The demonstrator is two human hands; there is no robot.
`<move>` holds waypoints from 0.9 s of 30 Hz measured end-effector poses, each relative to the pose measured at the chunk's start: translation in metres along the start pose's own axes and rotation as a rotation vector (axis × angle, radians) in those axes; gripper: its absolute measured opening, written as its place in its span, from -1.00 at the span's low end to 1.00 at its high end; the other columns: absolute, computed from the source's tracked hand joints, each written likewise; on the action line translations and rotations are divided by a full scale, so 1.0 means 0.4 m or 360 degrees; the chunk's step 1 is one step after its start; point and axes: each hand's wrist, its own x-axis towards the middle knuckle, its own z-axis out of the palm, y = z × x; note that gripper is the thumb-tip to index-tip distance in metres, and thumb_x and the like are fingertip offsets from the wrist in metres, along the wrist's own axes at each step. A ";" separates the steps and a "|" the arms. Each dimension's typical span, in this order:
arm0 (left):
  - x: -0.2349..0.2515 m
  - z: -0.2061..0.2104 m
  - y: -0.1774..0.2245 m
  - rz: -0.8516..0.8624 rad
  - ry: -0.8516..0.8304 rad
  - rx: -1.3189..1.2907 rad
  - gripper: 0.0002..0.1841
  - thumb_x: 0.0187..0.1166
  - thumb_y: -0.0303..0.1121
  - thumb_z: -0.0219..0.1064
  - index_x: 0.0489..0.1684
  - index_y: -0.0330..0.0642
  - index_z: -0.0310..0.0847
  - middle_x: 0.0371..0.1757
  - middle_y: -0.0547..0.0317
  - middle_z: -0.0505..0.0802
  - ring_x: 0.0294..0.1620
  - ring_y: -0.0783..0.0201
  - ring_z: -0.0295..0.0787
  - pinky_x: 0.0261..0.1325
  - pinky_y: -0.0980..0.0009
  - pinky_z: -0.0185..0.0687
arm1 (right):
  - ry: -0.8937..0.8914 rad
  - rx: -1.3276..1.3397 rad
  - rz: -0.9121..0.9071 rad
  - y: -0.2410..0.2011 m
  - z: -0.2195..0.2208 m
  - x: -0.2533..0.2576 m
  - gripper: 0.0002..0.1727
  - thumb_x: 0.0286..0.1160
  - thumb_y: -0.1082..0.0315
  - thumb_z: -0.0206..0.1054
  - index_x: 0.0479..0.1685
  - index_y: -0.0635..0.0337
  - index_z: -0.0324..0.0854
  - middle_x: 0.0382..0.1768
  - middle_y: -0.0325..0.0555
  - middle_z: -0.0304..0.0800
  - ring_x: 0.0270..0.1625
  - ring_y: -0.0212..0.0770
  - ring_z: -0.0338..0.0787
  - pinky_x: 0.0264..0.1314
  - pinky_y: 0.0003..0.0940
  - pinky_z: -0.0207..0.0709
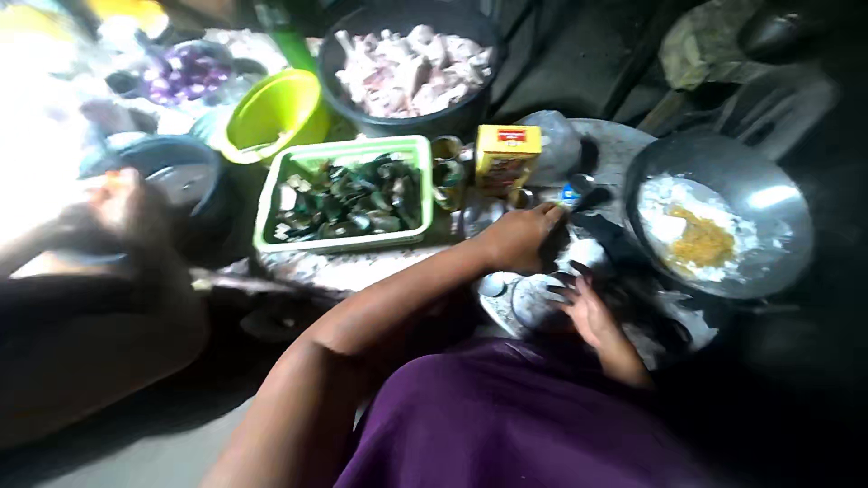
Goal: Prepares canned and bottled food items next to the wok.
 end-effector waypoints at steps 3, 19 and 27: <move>0.101 0.111 0.075 0.0118 -0.0038 0.0011 -0.10 0.18 0.01 0.71 0.51 -0.33 0.46 0.43 -0.28 0.68 0.16 -0.18 0.81 0.13 -0.18 0.74 | -0.0049 0.0584 0.0134 -0.067 -0.019 -0.016 -0.26 0.84 -0.21 -0.22 0.80 0.10 0.02 0.50 0.18 0.55 0.38 0.09 0.73 0.29 0.14 0.70; 0.322 0.375 0.168 0.0085 -0.0264 -0.0359 -0.21 0.40 0.16 0.53 0.61 -0.01 0.44 0.77 -0.03 0.39 0.60 -0.02 0.55 0.50 -0.03 0.62 | 0.1033 0.0120 -0.0013 -0.222 -0.771 0.059 -0.15 0.54 -0.09 0.43 0.75 0.04 0.17 0.55 0.17 0.50 0.34 0.17 0.72 0.19 0.16 0.72; 0.002 0.526 0.021 -0.0716 -0.0132 -0.0482 -0.37 0.42 -0.03 0.58 0.46 -0.12 0.60 0.69 -0.10 0.51 0.61 -0.01 0.55 0.55 0.00 0.57 | 0.1527 -0.1493 0.0110 -0.266 -1.037 0.185 0.15 0.10 -0.27 0.67 0.76 0.06 0.25 0.65 0.49 0.25 0.62 0.51 0.38 0.47 0.46 0.42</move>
